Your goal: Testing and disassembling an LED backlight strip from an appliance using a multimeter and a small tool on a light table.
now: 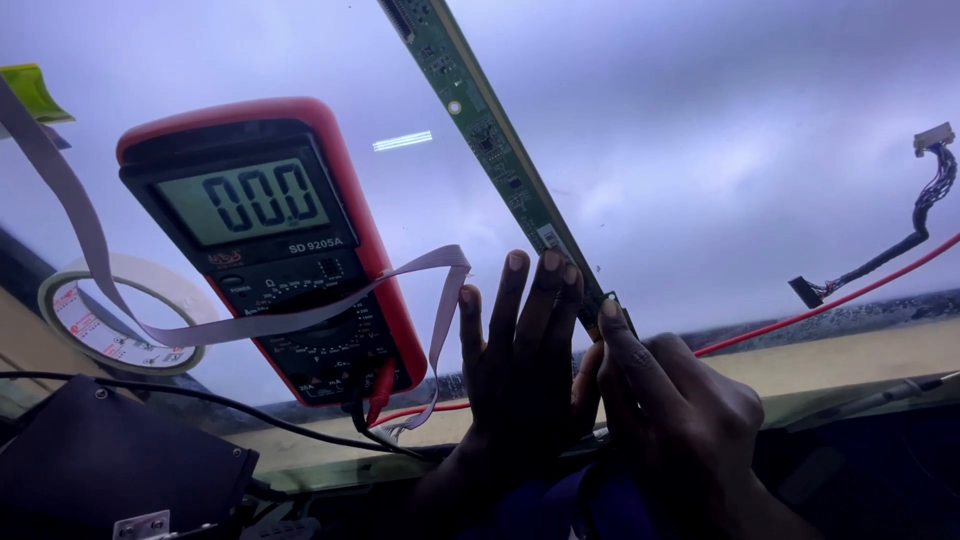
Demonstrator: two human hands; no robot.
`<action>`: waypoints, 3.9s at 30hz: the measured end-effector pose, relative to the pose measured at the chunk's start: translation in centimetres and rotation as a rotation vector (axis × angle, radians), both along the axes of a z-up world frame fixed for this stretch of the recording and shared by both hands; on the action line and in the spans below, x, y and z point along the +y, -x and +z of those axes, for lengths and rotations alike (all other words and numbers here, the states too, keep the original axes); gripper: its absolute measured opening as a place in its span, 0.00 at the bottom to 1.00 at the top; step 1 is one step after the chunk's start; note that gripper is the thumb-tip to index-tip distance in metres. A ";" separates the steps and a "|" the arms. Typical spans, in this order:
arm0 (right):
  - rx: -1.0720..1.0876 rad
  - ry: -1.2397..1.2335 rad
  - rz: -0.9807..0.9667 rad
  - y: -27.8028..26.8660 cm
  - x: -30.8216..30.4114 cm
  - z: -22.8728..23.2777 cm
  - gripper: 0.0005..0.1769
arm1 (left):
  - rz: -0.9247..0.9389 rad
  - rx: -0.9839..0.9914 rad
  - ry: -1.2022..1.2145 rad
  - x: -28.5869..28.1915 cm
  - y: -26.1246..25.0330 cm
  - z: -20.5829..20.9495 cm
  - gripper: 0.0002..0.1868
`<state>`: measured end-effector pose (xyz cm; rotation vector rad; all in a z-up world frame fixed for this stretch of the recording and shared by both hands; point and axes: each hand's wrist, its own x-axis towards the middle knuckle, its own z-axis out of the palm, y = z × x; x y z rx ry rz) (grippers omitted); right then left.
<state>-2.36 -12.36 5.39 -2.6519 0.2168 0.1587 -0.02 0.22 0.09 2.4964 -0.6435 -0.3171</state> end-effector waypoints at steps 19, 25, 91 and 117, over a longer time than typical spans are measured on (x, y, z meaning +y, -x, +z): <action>-0.032 -0.009 -0.037 -0.5 0.7 0.0 0.14 | 0.003 0.008 0.017 0.3 -0.4 0.0 0.25; -0.043 -0.042 -0.018 -1.5 0.6 -0.1 0.13 | 0.001 0.013 0.017 0.3 -0.4 -0.2 0.26; -0.044 -0.015 0.021 3.2 -1.1 -0.8 0.13 | -0.008 0.008 -0.006 -0.5 0.5 -0.1 0.27; -0.066 -0.025 -0.011 2.4 0.1 -0.2 0.08 | -0.002 0.015 0.000 0.1 0.4 0.1 0.27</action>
